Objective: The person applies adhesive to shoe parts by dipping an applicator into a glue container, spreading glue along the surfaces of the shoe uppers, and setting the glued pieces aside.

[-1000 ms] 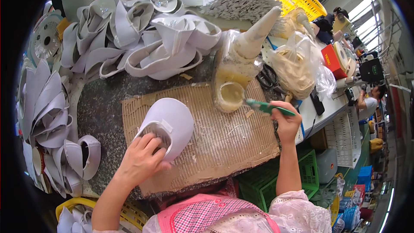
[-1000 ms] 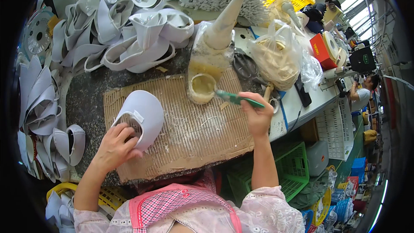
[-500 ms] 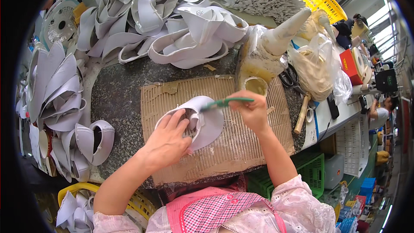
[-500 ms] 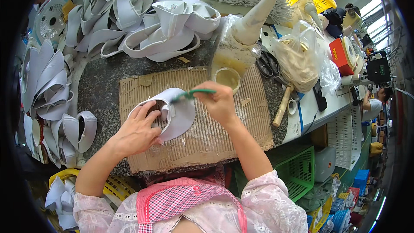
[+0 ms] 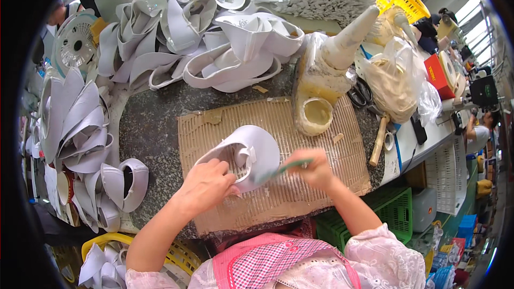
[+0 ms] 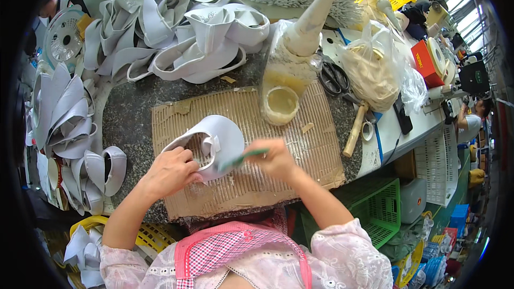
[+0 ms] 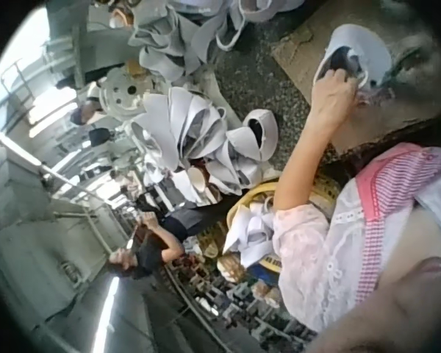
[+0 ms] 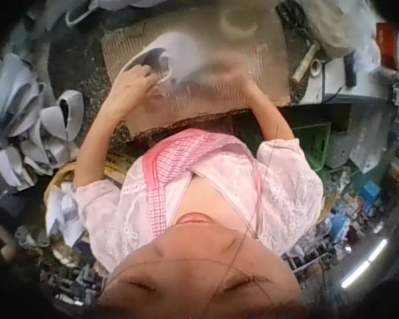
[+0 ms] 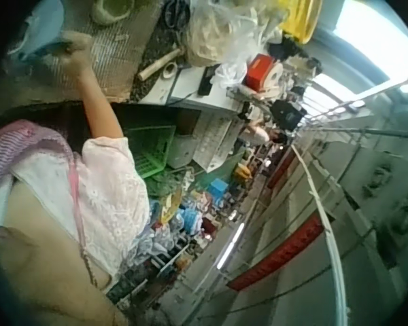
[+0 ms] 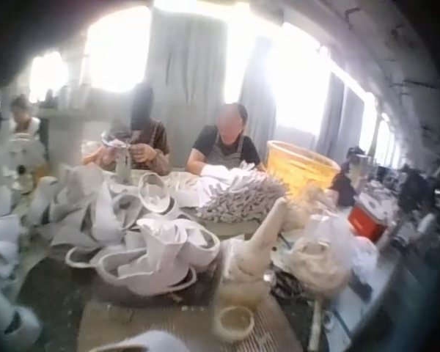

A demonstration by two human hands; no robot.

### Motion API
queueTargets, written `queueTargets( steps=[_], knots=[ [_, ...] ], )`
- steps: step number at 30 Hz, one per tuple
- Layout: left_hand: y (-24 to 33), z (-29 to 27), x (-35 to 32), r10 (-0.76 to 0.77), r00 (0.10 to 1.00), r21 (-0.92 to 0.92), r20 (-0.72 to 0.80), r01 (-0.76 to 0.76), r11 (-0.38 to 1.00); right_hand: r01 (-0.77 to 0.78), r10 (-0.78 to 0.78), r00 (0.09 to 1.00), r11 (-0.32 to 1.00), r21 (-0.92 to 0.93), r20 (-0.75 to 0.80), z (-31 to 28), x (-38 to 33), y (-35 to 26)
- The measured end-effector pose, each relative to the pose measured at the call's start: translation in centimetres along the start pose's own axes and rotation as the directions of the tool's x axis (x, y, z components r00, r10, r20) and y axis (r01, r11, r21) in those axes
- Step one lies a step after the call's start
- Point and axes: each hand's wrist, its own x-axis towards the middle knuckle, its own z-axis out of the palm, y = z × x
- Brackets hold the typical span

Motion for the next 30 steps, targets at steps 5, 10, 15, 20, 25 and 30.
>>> queueTargets(
  steps=[5,10,15,20,25,30],
  knots=[
    [0.8,-2.0,-0.7,-0.093,0.995,-0.097,0.020,0.094,0.991,0.011,0.063,0.924,0.981,0.191,-0.377,-3.7,0.5,-2.9],
    [1.5,-4.1,-1.1,-0.491,0.835,-0.779,-0.251,0.127,0.614,-0.073,-0.177,0.874,0.874,-0.481,-0.453,-8.6,2.3,-1.5],
    [1.9,-1.3,-1.4,-0.693,0.677,-0.906,-0.249,0.090,0.413,0.102,-0.353,0.821,0.864,-0.494,-0.448,-9.9,1.7,-3.7],
    [1.0,1.5,0.1,-0.625,0.779,-0.978,-0.045,0.094,0.187,-0.090,0.056,0.793,0.996,-0.025,-0.607,-11.0,-1.5,-1.6],
    [1.8,0.3,0.0,-0.448,0.884,-0.959,0.133,0.000,-0.284,-0.031,0.181,0.881,0.944,0.327,-0.438,-7.0,-1.3,-3.5],
    [3.2,-1.7,-0.1,-0.357,0.910,-0.952,0.209,0.106,-0.287,0.098,-0.028,0.959,0.967,0.237,-0.283,-1.2,3.1,-5.4]
  ],
)
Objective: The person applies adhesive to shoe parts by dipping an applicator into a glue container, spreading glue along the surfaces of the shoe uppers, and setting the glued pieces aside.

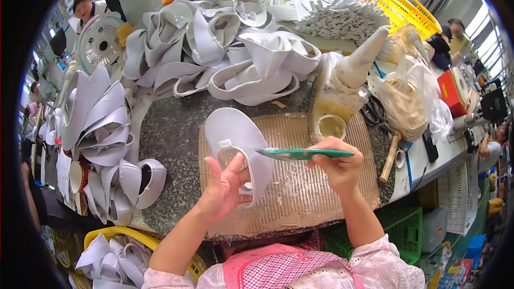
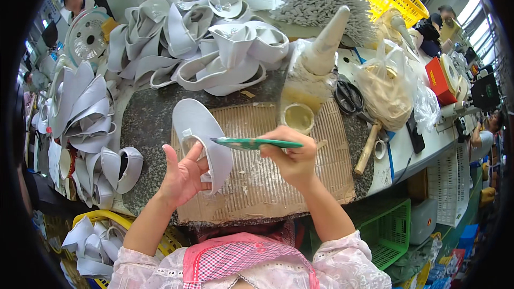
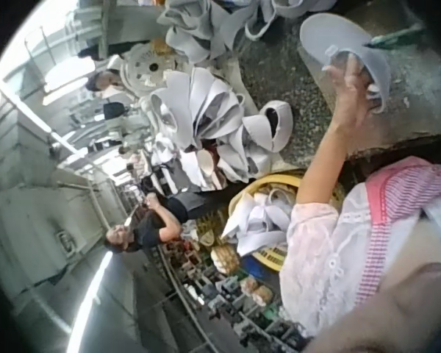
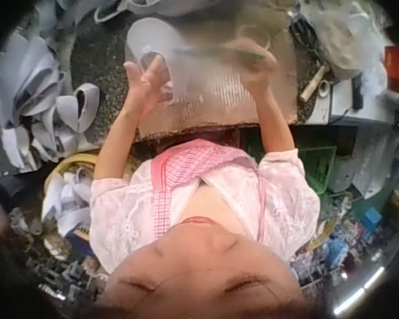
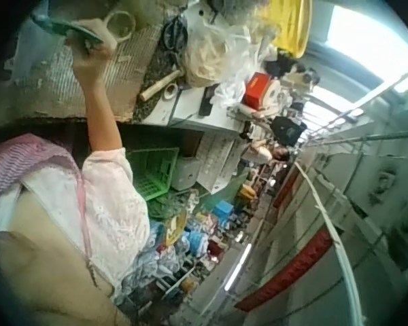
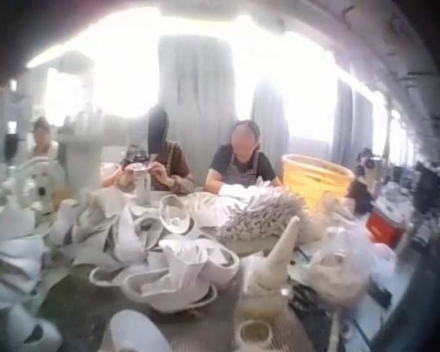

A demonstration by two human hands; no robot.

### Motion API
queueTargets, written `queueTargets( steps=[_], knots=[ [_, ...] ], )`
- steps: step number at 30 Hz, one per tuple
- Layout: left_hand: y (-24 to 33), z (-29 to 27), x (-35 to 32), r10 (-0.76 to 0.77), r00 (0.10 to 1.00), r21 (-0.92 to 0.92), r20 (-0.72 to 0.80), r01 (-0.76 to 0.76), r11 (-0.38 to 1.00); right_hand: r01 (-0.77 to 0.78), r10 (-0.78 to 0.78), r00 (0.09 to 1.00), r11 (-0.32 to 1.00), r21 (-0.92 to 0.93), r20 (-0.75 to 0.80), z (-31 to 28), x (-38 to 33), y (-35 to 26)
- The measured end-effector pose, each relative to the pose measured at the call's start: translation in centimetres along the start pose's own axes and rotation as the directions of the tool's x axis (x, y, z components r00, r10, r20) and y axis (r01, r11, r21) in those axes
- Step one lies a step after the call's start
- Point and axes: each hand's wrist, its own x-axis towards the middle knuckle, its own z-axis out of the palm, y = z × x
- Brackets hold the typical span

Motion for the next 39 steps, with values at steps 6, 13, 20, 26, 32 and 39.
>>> queueTargets(
  steps=[6,13,20,26,32,39],
  knots=[
    [0.1,-1.4,-0.9,0.056,0.998,-0.183,-0.041,-0.062,0.981,0.248,-0.208,0.953,0.953,-0.171,0.222,2.4,1.3,0.6],
    [0.8,-2.8,-2.0,0.081,0.996,-0.249,-0.030,-0.086,0.965,0.254,-0.246,0.942,0.967,-0.005,0.229,4.3,2.5,0.0],
    [0.5,-3.7,-1.2,0.150,0.985,-0.395,-0.086,-0.172,0.903,0.389,-0.316,0.814,0.920,-0.053,0.487,4.3,0.0,1.1],
    [0.8,-4.1,-1.1,0.169,0.985,-0.420,-0.042,-0.171,0.891,0.522,-0.433,0.804,0.842,-0.137,0.408,4.4,1.0,2.7],
    [1.0,-4.1,0.7,0.020,0.975,-0.127,-0.223,-0.049,0.991,0.167,-0.178,0.984,0.949,-0.269,-0.018,-1.1,-2.0,-0.2],
    [3.1,-3.0,3.0,0.354,0.933,0.969,-0.063,-0.027,0.244,0.187,-0.264,0.963,0.526,-0.830,0.050,-7.1,1.0,1.9]
  ],
)
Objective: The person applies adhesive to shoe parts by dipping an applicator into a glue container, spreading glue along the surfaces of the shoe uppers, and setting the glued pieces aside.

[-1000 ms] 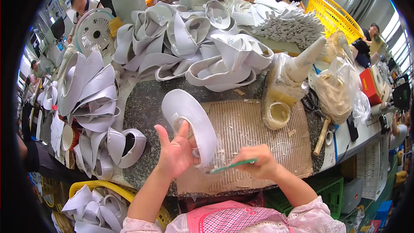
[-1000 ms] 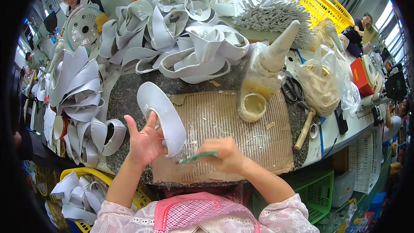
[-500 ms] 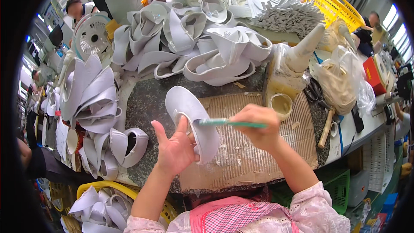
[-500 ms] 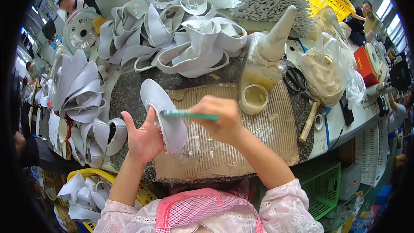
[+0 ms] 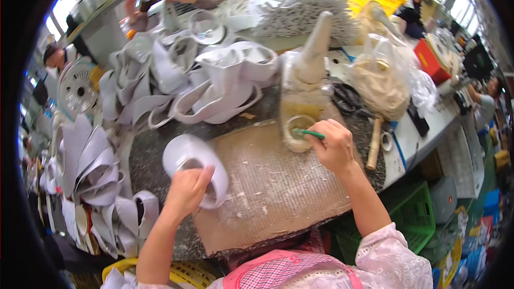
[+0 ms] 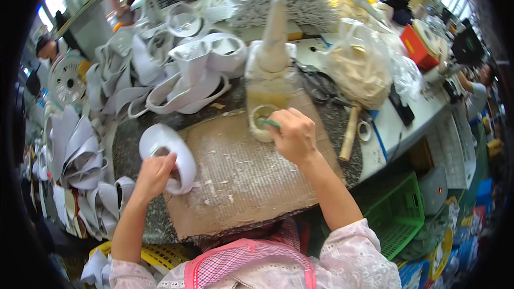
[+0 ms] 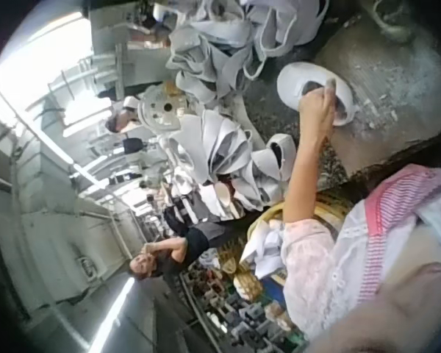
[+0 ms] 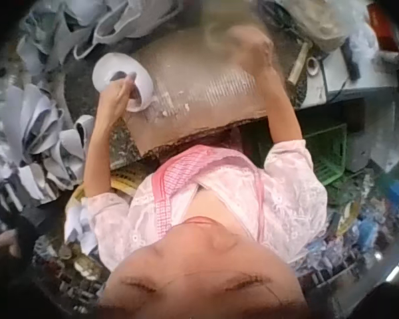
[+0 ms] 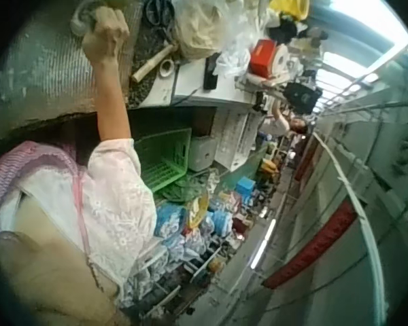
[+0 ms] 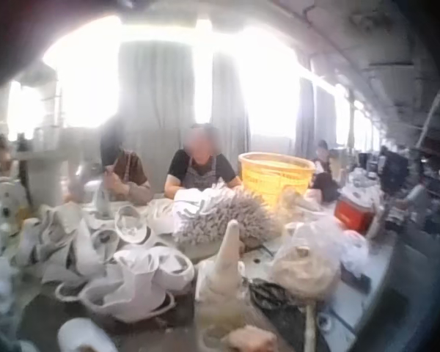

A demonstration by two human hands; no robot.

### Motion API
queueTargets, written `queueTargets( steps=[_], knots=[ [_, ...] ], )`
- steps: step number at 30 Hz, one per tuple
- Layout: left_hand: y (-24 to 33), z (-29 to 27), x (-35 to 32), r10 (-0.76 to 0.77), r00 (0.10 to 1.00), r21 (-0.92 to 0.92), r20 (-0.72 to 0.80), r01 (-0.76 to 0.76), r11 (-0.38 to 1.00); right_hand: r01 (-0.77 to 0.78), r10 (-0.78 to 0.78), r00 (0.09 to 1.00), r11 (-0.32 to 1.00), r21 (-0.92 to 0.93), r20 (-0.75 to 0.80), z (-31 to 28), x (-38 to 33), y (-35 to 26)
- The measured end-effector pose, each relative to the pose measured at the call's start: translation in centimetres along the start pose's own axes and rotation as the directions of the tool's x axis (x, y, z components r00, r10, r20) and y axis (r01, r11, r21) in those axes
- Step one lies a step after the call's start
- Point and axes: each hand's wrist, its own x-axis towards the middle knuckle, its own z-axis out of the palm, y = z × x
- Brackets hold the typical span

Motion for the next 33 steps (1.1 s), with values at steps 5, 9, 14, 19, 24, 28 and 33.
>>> queueTargets(
  steps=[5,9,14,19,24,28,33],
  knots=[
    [0.8,-2.3,-3.5,0.487,0.863,0.140,0.133,-0.503,0.853,0.071,-0.063,0.996,0.988,0.136,-0.063,-3.1,-0.4,0.4],
    [-2.1,-0.8,-4.7,0.487,0.848,0.293,0.210,-0.530,0.796,-0.304,0.530,0.840,0.637,0.708,-0.116,-3.4,-3.2,2.0],
    [0.7,0.7,-4.8,-0.119,0.993,-0.676,0.003,0.090,0.731,-0.400,0.447,0.879,0.495,0.771,0.169,-2.4,-5.0,-1.7],
    [3.0,1.4,-4.1,-0.093,0.960,-0.918,0.263,0.279,0.281,-0.052,0.154,0.987,0.525,0.850,-0.035,3.5,-2.6,-6.6],
    [2.1,1.3,-4.8,-0.001,0.964,-0.959,0.268,0.266,0.100,0.178,-0.236,0.971,0.609,0.773,-0.037,4.1,-3.3,-8.7],
    [1.6,1.2,-5.2,0.064,0.957,-0.959,0.283,0.280,0.049,0.193,-0.137,0.980,0.510,0.839,-0.142,4.4,-2.1,-7.5],
    [1.8,1.3,-4.2,0.031,0.970,-0.970,0.239,0.240,-0.025,0.286,-0.526,0.850,0.516,0.808,0.035,4.6,-3.0,-7.8]
  ],
)
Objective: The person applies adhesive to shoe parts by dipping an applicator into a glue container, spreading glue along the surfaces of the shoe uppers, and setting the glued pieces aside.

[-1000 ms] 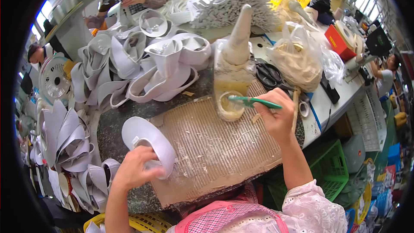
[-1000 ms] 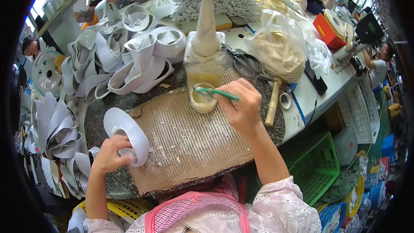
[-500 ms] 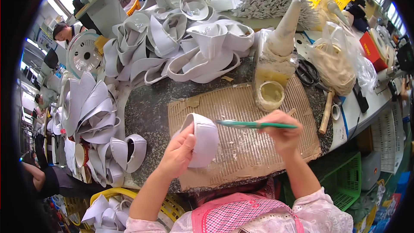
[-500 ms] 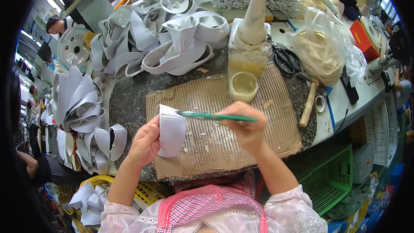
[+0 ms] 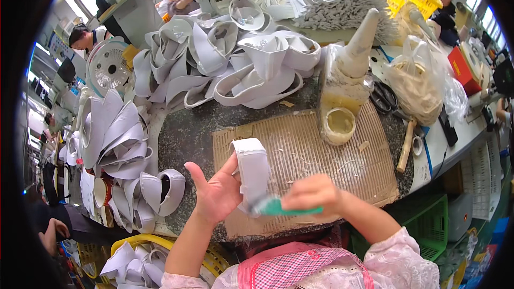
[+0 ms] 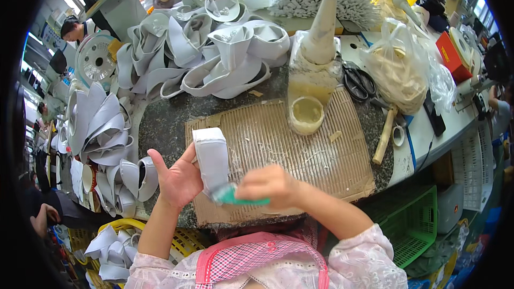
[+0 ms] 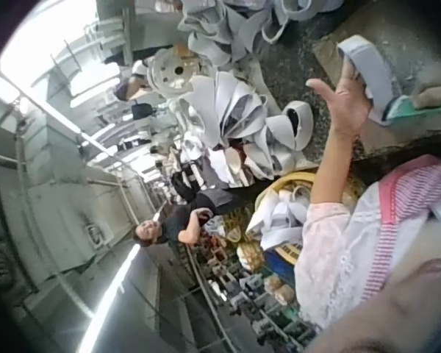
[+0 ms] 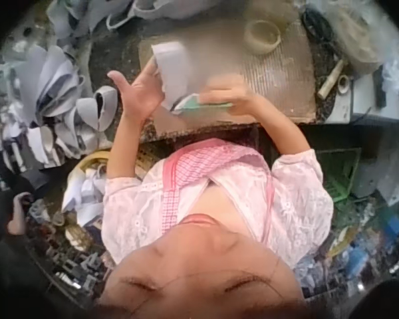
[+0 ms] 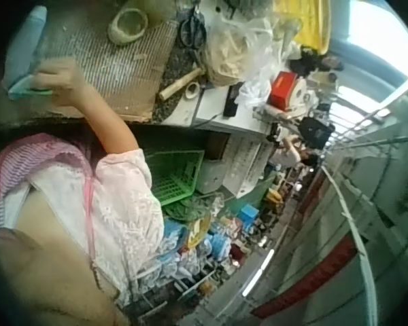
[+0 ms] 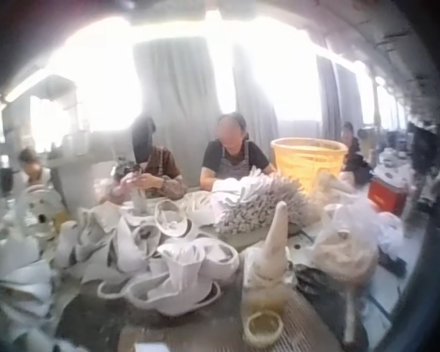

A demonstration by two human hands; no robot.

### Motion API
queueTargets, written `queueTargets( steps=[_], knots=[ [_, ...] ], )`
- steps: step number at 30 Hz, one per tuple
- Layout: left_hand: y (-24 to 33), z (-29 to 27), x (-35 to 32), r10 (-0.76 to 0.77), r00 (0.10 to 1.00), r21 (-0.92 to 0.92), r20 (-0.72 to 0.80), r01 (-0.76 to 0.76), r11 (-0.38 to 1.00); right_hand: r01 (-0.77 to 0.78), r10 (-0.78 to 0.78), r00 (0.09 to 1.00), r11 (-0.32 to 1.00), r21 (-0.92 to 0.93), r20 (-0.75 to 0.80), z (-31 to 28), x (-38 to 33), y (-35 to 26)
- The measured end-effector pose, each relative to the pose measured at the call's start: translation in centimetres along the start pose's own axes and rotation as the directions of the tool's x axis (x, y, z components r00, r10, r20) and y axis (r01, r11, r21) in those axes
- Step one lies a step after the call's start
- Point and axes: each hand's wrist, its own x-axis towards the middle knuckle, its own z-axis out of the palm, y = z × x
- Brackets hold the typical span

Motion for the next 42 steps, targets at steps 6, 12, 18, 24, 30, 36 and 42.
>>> queueTargets(
  steps=[6,12,18,24,30,36,42],
  knots=[
    [0.0,0.4,0.9,-0.113,0.993,0.099,0.015,0.111,0.989,-0.152,0.120,0.955,0.983,-0.099,-0.272,-1.2,-0.8,0.8],
    [-1.7,0.2,3.2,-0.134,0.987,0.604,-0.089,0.160,0.781,-0.192,0.163,0.947,0.978,-0.081,-0.278,-1.1,-3.0,0.0],
    [-0.9,2.0,2.4,0.152,0.968,0.906,0.197,-0.121,-0.405,-0.122,0.075,0.983,0.951,-0.283,-0.169,-0.1,-3.2,-0.4],
    [1.3,-4.1,-1.8,0.671,0.718,0.963,0.186,0.002,-0.269,-0.003,-0.045,0.993,0.912,-0.411,-0.108,2.0,-2.7,-0.9],
    [0.2,-9.5,-3.3,0.363,0.820,0.853,-0.442,0.260,0.452,0.004,-0.036,0.997,0.917,-0.399,-0.073,3.8,-1.5,-1.5],
    [-0.2,-8.6,-3.1,0.210,0.891,0.480,-0.403,0.010,0.877,0.066,-0.085,0.996,0.921,-0.383,-0.034,5.5,0.6,-2.4],
    [-1.4,-9.7,-2.2,0.307,0.864,0.549,-0.400,-0.043,0.835,-0.040,0.221,0.934,0.846,-0.532,0.282,4.4,1.8,-1.0]
  ],
)
